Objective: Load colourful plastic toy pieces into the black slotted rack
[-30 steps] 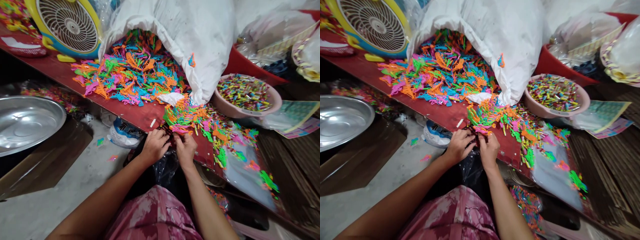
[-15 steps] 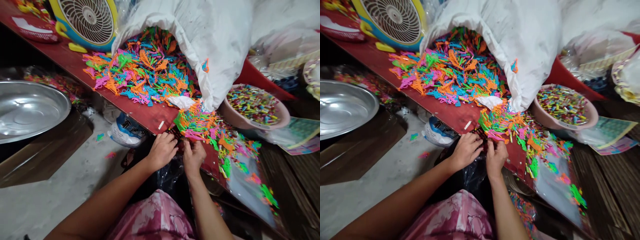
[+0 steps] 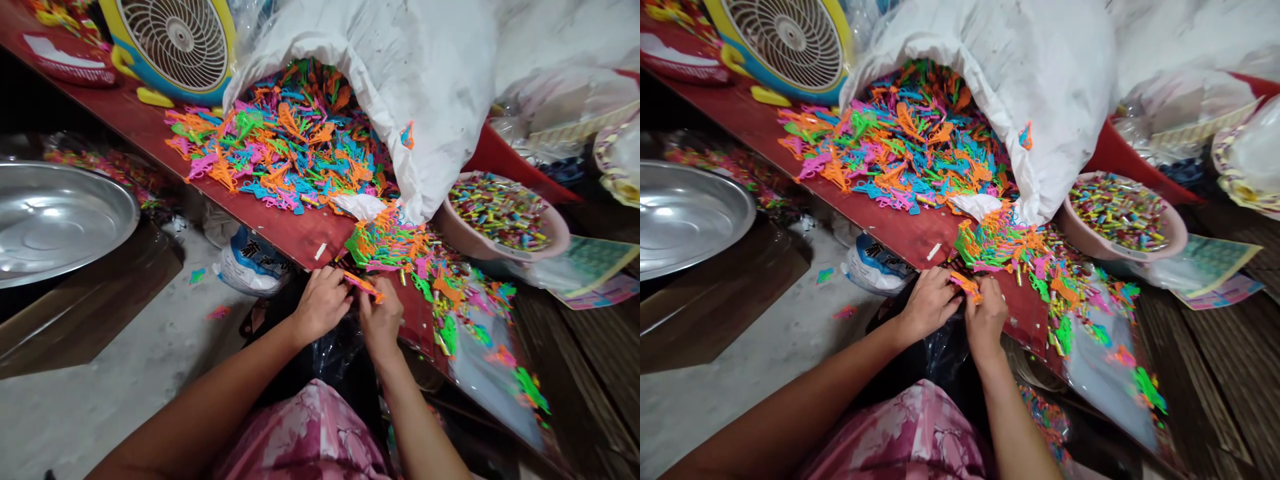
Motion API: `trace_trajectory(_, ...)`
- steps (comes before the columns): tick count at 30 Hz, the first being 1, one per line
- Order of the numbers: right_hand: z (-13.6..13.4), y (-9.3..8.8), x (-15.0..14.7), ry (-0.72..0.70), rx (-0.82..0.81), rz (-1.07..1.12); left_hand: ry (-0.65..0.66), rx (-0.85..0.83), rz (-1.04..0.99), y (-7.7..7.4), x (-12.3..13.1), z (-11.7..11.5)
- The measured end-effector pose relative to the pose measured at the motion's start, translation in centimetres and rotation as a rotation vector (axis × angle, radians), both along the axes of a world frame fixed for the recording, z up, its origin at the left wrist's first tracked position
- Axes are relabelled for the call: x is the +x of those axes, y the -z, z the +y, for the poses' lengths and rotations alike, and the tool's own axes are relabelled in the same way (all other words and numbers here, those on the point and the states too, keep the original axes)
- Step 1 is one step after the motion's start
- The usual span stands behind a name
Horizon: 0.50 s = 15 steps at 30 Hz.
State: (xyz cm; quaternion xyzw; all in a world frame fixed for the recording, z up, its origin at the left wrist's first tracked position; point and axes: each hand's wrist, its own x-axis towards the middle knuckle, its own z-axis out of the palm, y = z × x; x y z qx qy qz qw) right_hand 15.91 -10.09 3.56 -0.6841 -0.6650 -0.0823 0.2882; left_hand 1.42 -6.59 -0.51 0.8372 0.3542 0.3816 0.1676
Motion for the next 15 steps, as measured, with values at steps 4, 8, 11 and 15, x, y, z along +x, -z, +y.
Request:
trace_trajectory(4,0.2,0.2,0.7,0.049,0.008,0.076,-0.005,0.004,0.001,-0.2,0.0,0.0)
trace_trajectory(8,0.3,0.6,1.5,0.098,-0.003,0.097,0.001,0.019,0.02,-0.3,0.0,0.0)
trace_trajectory(11,0.1,0.9,1.6,0.137,0.003,0.09,0.001,0.022,0.022,-0.3,-0.2,-0.1)
trace_trajectory(15,-0.1,0.8,1.4,0.093,0.001,0.01,0.007,0.029,0.008,-0.2,-0.5,-0.4)
